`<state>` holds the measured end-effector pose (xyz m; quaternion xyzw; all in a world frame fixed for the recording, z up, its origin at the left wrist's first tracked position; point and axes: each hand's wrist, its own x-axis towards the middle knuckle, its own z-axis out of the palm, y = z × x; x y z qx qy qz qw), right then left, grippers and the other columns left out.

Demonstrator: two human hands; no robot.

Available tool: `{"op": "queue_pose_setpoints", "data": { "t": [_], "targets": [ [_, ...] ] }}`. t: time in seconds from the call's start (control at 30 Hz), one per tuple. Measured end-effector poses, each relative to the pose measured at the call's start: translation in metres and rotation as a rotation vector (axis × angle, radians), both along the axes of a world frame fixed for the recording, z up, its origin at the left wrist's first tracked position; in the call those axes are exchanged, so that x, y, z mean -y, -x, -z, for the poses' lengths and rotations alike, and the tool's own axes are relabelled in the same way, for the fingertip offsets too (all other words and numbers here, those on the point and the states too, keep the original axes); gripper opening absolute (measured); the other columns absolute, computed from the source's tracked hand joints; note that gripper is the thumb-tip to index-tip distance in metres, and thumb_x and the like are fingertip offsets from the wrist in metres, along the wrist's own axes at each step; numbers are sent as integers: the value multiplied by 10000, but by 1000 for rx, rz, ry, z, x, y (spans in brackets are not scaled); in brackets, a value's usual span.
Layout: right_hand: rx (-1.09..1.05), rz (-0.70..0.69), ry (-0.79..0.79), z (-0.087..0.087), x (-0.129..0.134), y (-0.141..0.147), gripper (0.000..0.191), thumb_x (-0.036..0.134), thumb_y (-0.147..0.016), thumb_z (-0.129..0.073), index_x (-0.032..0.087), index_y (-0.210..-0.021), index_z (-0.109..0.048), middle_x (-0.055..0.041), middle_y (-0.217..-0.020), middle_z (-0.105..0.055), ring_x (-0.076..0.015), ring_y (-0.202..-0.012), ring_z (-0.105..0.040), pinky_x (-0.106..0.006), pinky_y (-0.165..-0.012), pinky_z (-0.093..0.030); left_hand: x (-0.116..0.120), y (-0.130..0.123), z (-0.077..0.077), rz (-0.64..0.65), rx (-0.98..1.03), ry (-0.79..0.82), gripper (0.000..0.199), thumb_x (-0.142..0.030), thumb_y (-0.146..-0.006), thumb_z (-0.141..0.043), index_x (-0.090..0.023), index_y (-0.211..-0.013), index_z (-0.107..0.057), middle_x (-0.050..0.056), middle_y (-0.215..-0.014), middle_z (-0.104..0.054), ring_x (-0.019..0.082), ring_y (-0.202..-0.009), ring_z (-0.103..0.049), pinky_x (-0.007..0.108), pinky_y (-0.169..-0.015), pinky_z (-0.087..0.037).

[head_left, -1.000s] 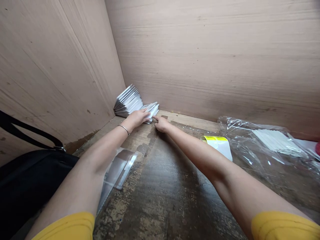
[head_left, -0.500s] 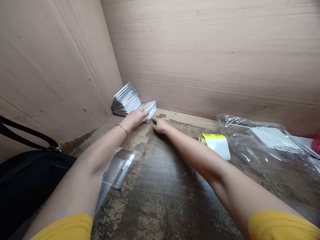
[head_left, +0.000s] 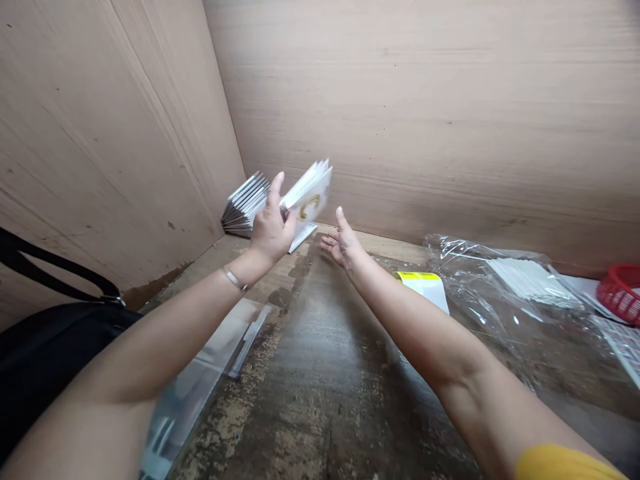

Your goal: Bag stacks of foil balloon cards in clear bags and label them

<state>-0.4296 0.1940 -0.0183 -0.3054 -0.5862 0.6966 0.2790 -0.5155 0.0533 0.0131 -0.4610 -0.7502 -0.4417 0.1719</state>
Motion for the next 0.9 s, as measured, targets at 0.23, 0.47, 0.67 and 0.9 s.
{"op": "queue_pose_setpoints", "data": {
  "t": [0.23, 0.47, 0.67, 0.9],
  "targets": [
    [-199, -81, 215, -31, 57, -147, 275, 260, -775, -664, 166, -1033, -637, -102, -1068, -725, -267, -994, -682, -402, -881, -567, 101, -141, 20, 463, 1028, -30, 519, -283, -869, -499, -244, -1360, -337, 118, -1263, -615, 243, -1062, -657, 412, -812, -601],
    [219, 92, 293, 20, 111, -271, 318, 324, -597, -754, 190, -871, -663, -97, -916, -748, -265, -788, -714, -384, -710, -583, 153, -196, 56, 603, 163, 365, 478, -308, -892, -562, -404, -1353, -478, 35, -1456, -474, 293, -1366, -405, 556, -1108, -373],
    [608, -86, -33, 26, 104, -317, 388, 441, -657, -682, 212, -965, -623, -125, -818, -710, -287, -727, -690, -413, -642, -539, 152, -221, 80, 833, -93, 629, 391, -325, -939, -482, -295, -1325, -539, 65, -1439, -500, 295, -1330, -452, 513, -1092, -396],
    [800, -291, -1223, -35, 100, -285, 233, 362, -849, -537, 296, -1032, -667, -140, -1033, -645, -274, -886, -639, -390, -734, -489, 128, -197, 50, 858, -53, 522, 275, -301, -924, -495, -249, -1165, -617, 68, -1197, -662, 220, -1077, -629, 381, -974, -498]
  ]
}}
